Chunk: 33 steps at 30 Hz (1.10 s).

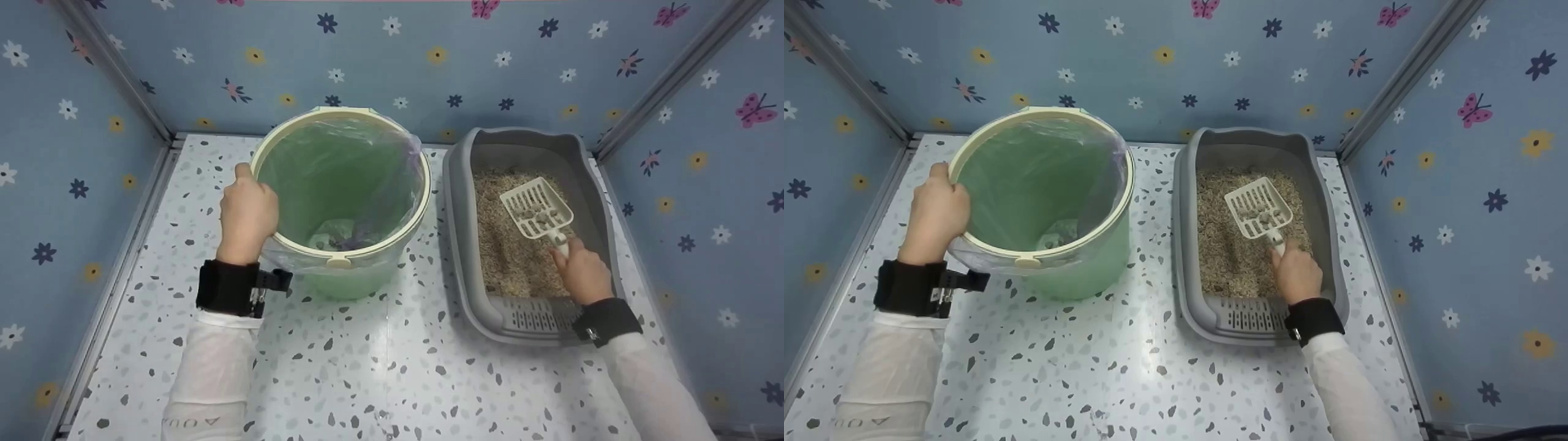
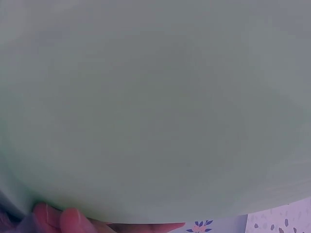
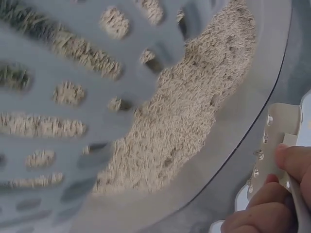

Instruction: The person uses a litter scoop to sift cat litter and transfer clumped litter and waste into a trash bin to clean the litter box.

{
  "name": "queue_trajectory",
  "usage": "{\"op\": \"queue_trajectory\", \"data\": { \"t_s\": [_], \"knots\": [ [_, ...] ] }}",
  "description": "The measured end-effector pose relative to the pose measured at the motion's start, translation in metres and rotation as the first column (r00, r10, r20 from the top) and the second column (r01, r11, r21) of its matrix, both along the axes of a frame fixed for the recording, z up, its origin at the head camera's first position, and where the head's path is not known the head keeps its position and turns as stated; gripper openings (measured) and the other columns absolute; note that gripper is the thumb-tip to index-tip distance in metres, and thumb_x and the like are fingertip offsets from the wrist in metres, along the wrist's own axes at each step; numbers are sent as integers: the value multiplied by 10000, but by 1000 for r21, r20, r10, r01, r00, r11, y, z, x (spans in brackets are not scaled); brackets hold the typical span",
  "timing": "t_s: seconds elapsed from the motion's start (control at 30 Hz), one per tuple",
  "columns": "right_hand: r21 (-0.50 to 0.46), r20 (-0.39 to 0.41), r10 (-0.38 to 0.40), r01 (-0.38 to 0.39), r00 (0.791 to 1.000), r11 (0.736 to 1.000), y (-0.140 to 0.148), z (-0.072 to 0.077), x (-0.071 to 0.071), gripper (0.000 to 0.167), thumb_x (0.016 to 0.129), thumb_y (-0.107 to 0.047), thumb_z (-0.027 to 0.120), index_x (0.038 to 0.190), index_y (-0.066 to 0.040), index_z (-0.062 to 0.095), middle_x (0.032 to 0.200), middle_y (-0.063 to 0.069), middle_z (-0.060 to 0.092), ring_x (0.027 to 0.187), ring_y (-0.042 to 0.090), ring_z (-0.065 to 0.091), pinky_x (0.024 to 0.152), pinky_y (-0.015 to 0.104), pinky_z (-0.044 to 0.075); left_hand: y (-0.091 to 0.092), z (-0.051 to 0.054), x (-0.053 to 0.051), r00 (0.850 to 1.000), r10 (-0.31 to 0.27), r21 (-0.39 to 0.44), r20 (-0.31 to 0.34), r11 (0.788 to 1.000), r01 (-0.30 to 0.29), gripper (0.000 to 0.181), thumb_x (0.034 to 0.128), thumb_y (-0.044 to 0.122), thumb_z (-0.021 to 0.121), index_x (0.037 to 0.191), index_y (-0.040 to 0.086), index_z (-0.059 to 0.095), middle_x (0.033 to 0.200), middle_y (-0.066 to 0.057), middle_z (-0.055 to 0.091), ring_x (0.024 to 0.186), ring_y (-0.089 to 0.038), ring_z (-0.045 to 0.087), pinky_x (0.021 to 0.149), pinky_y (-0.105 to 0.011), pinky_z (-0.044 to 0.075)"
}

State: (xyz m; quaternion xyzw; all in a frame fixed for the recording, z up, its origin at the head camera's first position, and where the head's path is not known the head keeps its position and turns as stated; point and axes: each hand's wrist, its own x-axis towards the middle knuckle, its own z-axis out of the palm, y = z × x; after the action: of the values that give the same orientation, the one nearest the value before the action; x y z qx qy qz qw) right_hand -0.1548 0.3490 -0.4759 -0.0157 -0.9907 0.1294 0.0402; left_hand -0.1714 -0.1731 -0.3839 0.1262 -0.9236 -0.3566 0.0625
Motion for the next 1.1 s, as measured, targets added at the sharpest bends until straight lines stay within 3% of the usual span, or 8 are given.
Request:
{"op": "queue_trajectory", "data": {
  "t_s": [0.13, 0.23, 0.37, 0.6, 0.73, 0.83, 1.1],
  "knots": [
    [-116, 142, 27, -10, 989, 993, 1, 3, -2, 519, 990, -349, 458, 1166, 138, 478, 899, 365, 586, 784, 487, 592, 658, 552, 460, 0, 0, -1, 1000, 2, 0, 5, 1000, -2, 455, 922, 76, 215, 1321, -118, 319, 885, -356, 598, 621, -410, 606, 435, -382, 430],
    [-213, 203, 47, -3, 978, 977, 2, 5, -5, 473, 997, -376, 426, 1015, 90, 512, 757, 246, 543, 652, 379, 538, 608, 447, 438, 0, -1, -1, 1000, 4, -1, 1, 1000, -4, 455, 920, 70, 220, 1320, -119, 324, 884, -365, 601, 621, -420, 611, 433, -385, 429],
    [-288, 242, 36, 37, 970, 957, 5, 7, -6, 412, 988, -419, 423, 814, -46, 450, 617, 25, 381, 510, 169, 357, 492, 309, 309, 0, -2, -1, 1000, 4, 5, -4, 1000, -4, 461, 918, 67, 229, 1328, -124, 324, 890, -375, 602, 627, -431, 622, 432, -393, 442],
    [-294, 221, 34, 33, 975, 955, 9, 14, -6, 486, 986, -442, 412, 944, 14, 577, 605, -5, 375, 498, 135, 334, 472, 292, 287, 0, -1, -1, 1000, 6, 5, -4, 1000, -6, 473, 923, 74, 223, 1344, -122, 313, 921, -379, 599, 655, -447, 622, 463, -424, 454],
    [-274, 185, 36, 17, 982, 962, 11, 23, -6, 443, 987, -415, 424, 877, 2, 527, 615, 3, 368, 518, 152, 338, 488, 296, 289, 0, -1, -1, 1000, 6, 9, -1, 1000, -6, 473, 928, 79, 224, 1348, -119, 310, 951, -384, 592, 676, -459, 623, 486, -452, 467],
    [-247, 164, 45, -3, 985, 969, 12, 33, -7, 436, 983, -426, 429, 843, -18, 490, 629, 25, 387, 531, 171, 358, 502, 303, 302, 0, -1, -1, 1000, 8, 10, 6, 1000, -8, 464, 931, 84, 230, 1340, -120, 312, 967, -383, 588, 692, -464, 621, 505, -466, 473],
    [-184, 103, 87, -67, 991, 981, 8, 69, -13, 455, 974, -423, 435, 963, 14, 561, 697, 75, 490, 611, 222, 451, 547, 322, 346, 0, 0, 0, 1000, 3, 1, 25, 1000, -3, 465, 939, 95, 227, 1352, -108, 291, 916, -355, 598, 643, -426, 610, 451, -393, 429]
  ]
}}
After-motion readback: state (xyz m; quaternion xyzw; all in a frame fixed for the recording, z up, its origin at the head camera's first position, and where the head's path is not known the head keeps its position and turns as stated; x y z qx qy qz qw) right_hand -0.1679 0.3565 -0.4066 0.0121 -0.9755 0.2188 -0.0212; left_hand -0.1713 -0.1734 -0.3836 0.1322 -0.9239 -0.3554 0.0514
